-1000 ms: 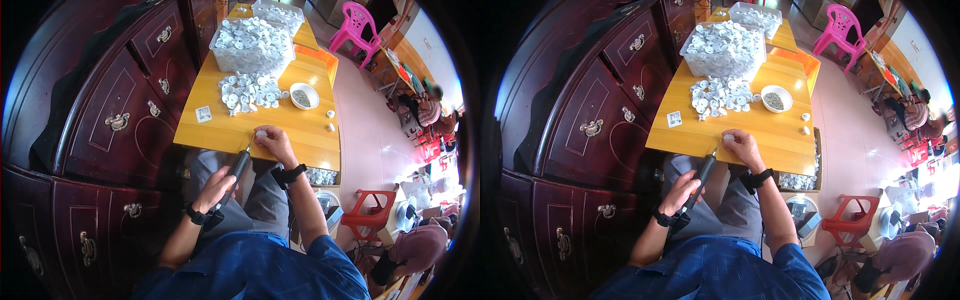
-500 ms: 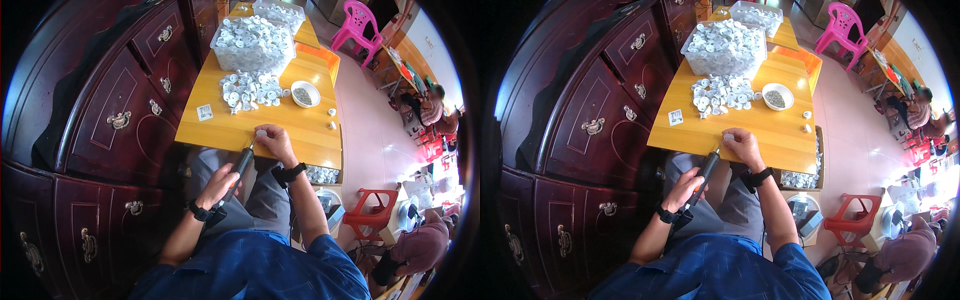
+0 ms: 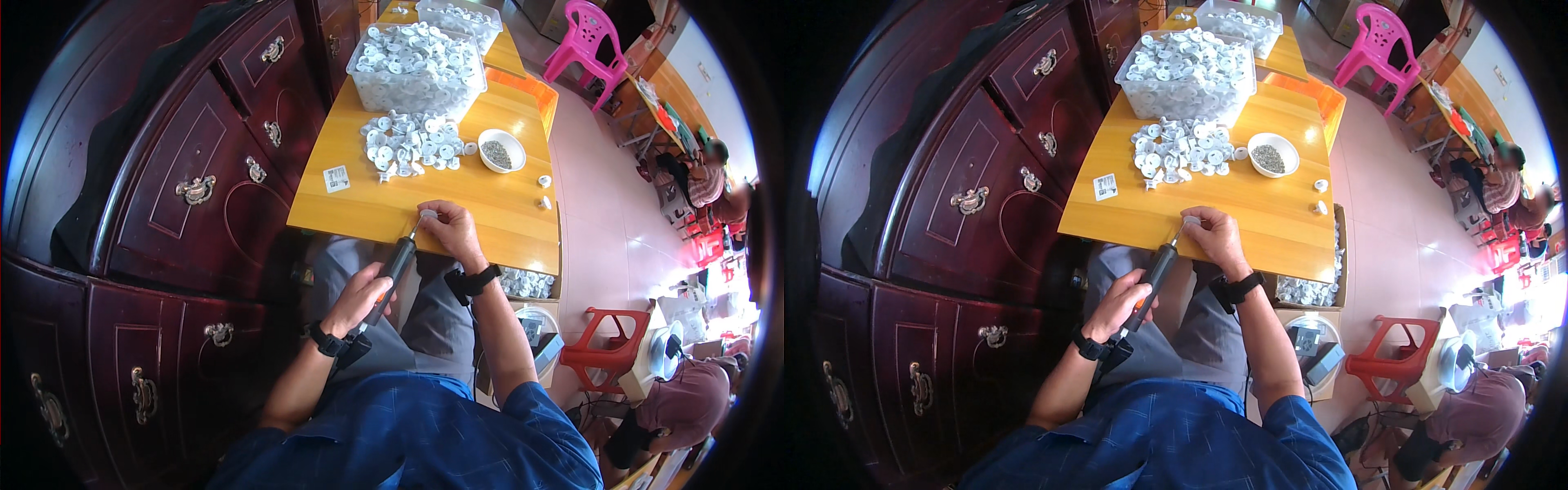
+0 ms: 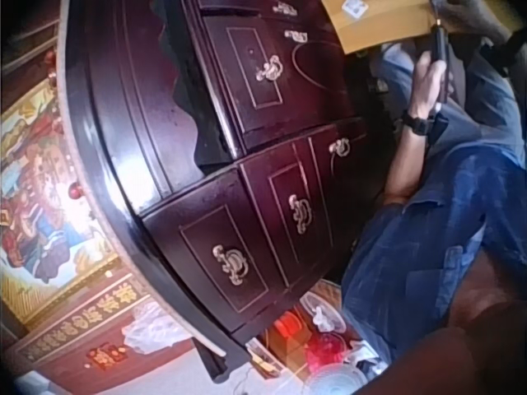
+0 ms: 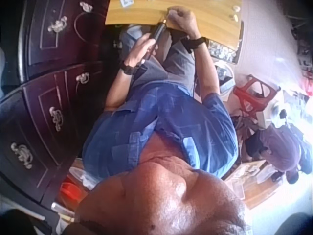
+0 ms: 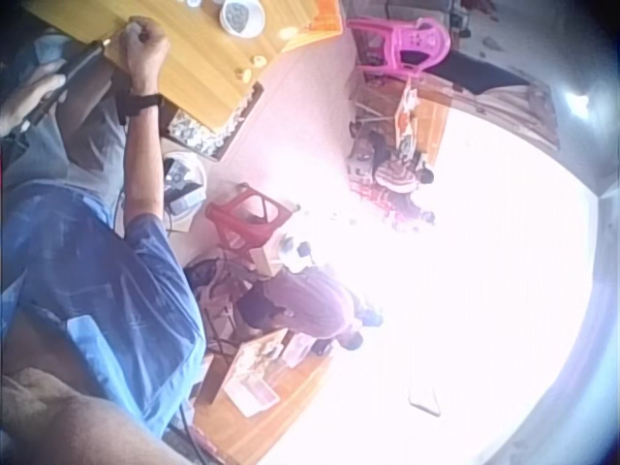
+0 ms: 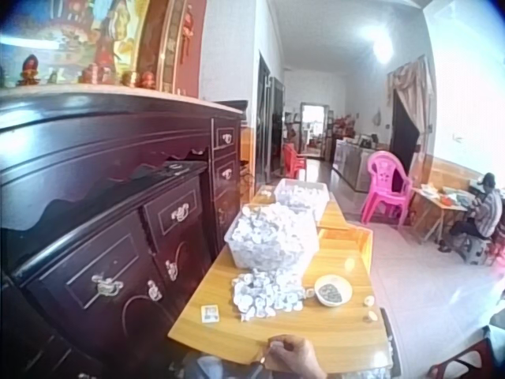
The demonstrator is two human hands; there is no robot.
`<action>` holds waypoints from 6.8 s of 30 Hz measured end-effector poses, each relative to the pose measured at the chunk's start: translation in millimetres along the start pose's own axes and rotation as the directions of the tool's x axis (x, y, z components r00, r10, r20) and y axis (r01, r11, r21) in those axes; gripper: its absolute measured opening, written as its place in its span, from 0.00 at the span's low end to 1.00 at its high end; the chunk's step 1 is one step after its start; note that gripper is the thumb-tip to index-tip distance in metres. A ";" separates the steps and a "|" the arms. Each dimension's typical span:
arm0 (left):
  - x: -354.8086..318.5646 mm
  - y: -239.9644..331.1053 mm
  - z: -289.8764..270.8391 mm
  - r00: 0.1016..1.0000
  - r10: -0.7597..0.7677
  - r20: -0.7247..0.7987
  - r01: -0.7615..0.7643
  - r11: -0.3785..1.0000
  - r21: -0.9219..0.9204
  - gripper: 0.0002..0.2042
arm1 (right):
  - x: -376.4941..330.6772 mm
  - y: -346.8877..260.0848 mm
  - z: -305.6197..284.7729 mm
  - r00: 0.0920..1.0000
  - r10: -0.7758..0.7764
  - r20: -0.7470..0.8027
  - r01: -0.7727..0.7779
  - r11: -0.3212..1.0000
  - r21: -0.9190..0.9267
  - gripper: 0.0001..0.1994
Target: The recorder is using an electric screwdriver to assemble small white plastic components at a table.
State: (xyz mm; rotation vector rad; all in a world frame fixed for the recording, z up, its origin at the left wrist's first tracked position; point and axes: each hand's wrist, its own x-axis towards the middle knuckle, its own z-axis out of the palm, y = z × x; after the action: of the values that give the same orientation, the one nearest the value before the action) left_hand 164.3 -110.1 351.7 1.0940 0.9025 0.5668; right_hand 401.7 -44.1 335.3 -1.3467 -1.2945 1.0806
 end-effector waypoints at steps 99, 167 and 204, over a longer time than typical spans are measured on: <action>2.6 22.0 3.2 0.984 -0.129 0.120 0.156 0.955 -0.254 0.10 | 1.2 11.8 -3.5 0.998 -0.066 -0.003 0.065 0.998 -0.005 0.08; -57.9 -1.1 -21.8 0.986 -0.042 0.163 0.114 0.877 -0.467 0.19 | 142.7 -16.4 -140.0 0.972 -0.043 -0.231 -0.208 0.294 -0.933 0.06; -69.1 6.9 -28.8 0.981 -0.023 0.194 0.115 0.871 -0.478 0.16 | 107.4 -42.2 -116.5 0.903 -0.323 -0.283 0.033 0.709 -0.704 0.08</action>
State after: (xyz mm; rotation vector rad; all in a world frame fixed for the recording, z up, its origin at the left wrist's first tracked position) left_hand 103.3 -146.5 376.3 0.6366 0.5871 0.5838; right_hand 515.0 56.7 397.6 -1.8087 -1.5423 0.1259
